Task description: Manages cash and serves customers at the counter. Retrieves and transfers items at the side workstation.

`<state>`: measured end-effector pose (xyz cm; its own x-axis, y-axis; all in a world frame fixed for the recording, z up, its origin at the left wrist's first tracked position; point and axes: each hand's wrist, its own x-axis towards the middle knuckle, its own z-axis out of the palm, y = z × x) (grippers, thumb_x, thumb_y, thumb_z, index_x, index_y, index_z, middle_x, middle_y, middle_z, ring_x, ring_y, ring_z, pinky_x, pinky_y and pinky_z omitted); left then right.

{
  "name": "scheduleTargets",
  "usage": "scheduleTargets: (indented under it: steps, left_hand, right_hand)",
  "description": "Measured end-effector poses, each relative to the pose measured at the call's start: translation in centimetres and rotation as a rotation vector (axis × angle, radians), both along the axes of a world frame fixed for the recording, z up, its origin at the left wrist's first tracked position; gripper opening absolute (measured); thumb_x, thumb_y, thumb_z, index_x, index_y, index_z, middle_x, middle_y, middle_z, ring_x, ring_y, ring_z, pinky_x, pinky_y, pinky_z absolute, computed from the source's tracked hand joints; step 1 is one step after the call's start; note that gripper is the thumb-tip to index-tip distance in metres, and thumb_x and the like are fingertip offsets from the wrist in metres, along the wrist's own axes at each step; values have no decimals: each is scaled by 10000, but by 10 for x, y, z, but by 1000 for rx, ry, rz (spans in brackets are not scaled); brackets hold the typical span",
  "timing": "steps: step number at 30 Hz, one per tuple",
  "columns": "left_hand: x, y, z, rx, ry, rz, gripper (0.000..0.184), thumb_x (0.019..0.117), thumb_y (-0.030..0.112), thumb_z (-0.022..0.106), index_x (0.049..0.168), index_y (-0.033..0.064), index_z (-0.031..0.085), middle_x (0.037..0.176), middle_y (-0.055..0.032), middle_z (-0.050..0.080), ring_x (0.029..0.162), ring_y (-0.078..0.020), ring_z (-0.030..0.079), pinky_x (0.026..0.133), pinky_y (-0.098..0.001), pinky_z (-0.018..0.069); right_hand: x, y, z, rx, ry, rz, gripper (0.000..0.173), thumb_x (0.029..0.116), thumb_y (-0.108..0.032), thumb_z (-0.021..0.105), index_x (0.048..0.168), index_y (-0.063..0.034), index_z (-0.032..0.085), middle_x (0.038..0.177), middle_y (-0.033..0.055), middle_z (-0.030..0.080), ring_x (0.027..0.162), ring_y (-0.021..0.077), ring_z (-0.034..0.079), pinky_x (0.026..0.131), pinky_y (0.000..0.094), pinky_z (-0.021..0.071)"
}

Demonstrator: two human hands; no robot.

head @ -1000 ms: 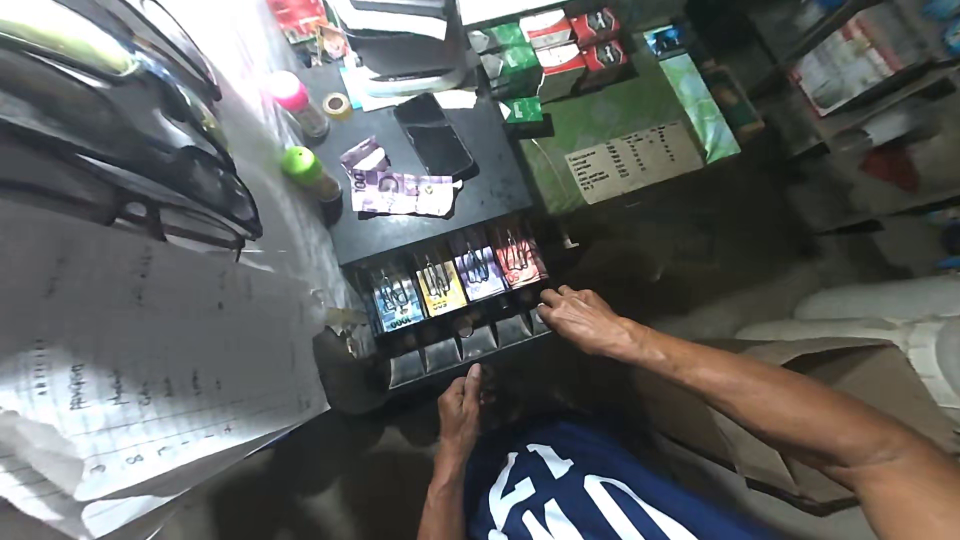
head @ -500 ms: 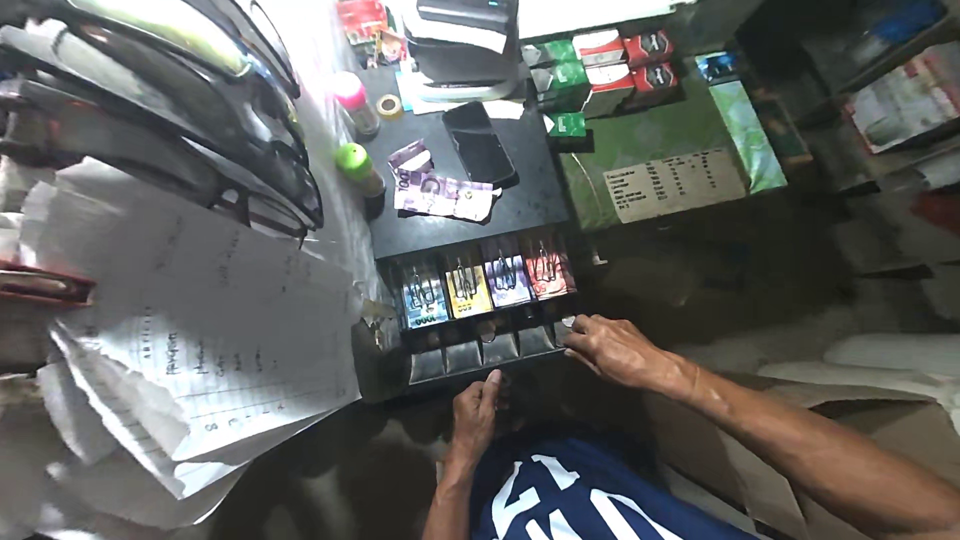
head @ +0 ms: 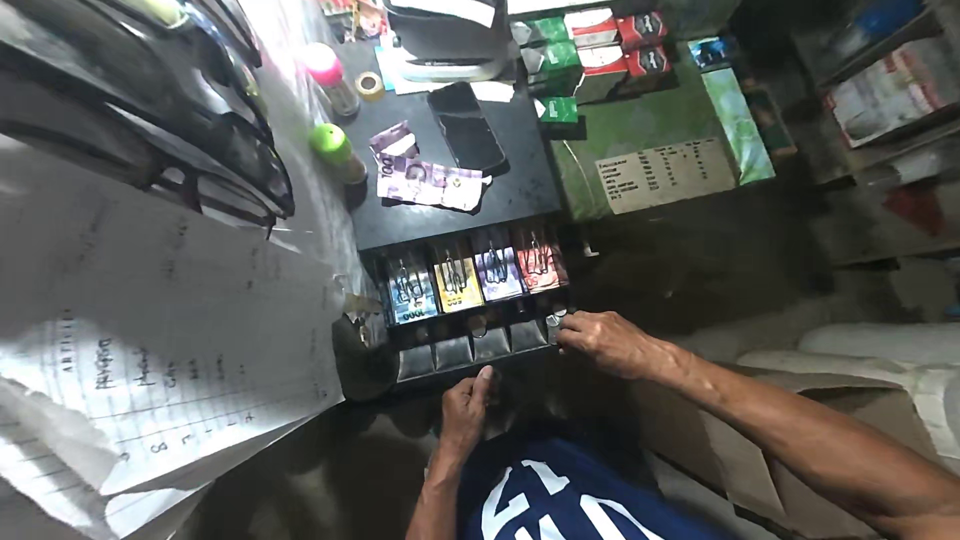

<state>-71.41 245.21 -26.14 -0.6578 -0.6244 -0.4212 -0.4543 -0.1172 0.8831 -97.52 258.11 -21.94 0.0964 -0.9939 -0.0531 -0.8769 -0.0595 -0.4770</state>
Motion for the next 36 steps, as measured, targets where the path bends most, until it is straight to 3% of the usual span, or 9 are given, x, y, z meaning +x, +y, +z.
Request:
scheduleTargets:
  steps: [4, 10, 15, 18, 22, 29, 32, 33, 36]
  left_hand:
    - [0, -2, -3, 1, -1, -10, 398, 1077, 264, 480, 928, -6, 731, 835, -48, 739, 722, -90, 703, 724, -282, 604]
    - [1, -12, -7, 52, 9, -59, 432, 1077, 322, 487, 892, 16, 730, 790, -34, 723, 699, -96, 689, 700, -293, 591]
    - [43, -15, 11, -4, 154, -216, 374, 1023, 325, 605, 1205, 6, 674, 1032, -116, 731, 887, -177, 721, 837, -378, 603]
    - [118, -11, 24, -44, 371, -165, 326, 1007, 187, 628, 1243, -35, 658, 1133, -154, 720, 973, -171, 718, 899, -349, 592]
    - [257, -12, 18, -92, 522, 39, 244, 1034, 103, 559, 1126, -89, 677, 1020, -176, 726, 866, -185, 723, 826, -352, 608]
    - [526, -42, 34, -77, 209, 625, 199, 970, 119, 658, 1059, -58, 682, 918, -121, 729, 778, -143, 721, 746, -319, 622]
    - [608, -73, 78, 2, -8, 775, 225, 981, 50, 634, 1142, -95, 694, 1047, -181, 735, 932, -168, 714, 896, -297, 569]
    - [628, -82, 78, -6, -44, 826, 226, 977, 54, 638, 1134, -96, 702, 1046, -182, 742, 941, -170, 718, 907, -296, 564]
    - [679, -102, 25, -129, 130, 1012, 190, 966, 76, 644, 1056, -83, 696, 869, -111, 740, 739, -107, 716, 722, -269, 613]
  right_hand:
    - [-8, -5, 2, -2, -69, 30, 125, 958, -43, 606, 985, 10, 715, 952, 194, 707, 863, 349, 721, 743, 474, 598]
    - [2, -9, 8, 42, 57, -27, 166, 1001, -61, 551, 1016, 71, 651, 969, 250, 669, 859, 402, 709, 727, 505, 595]
    - [56, -13, 31, -79, -66, -272, 243, 1010, -149, 556, 1029, 49, 696, 981, 209, 707, 878, 301, 714, 828, 411, 594]
    - [152, -33, 31, -63, -340, -235, 257, 998, -189, 575, 1004, 32, 706, 925, 137, 717, 812, 149, 692, 773, 284, 584]
    - [319, -78, 10, 86, -708, -247, 196, 981, -168, 611, 999, 4, 703, 888, 6, 700, 740, -25, 636, 684, 164, 563]
    - [586, -192, 1, 273, -859, 81, 149, 990, -121, 611, 1024, 2, 689, 868, 2, 686, 683, -10, 615, 626, 171, 551]
    - [672, -244, -1, 414, -815, 295, 173, 1002, -131, 604, 1043, 17, 682, 866, 43, 675, 717, 41, 627, 674, 217, 559]
    - [696, -261, -6, 417, -803, 361, 184, 1008, -144, 611, 1047, 17, 689, 892, 58, 687, 755, 53, 641, 711, 223, 566]
    - [757, -314, -17, 481, -728, 409, 201, 999, -164, 632, 1030, 15, 717, 928, 60, 715, 817, 44, 659, 775, 213, 561]
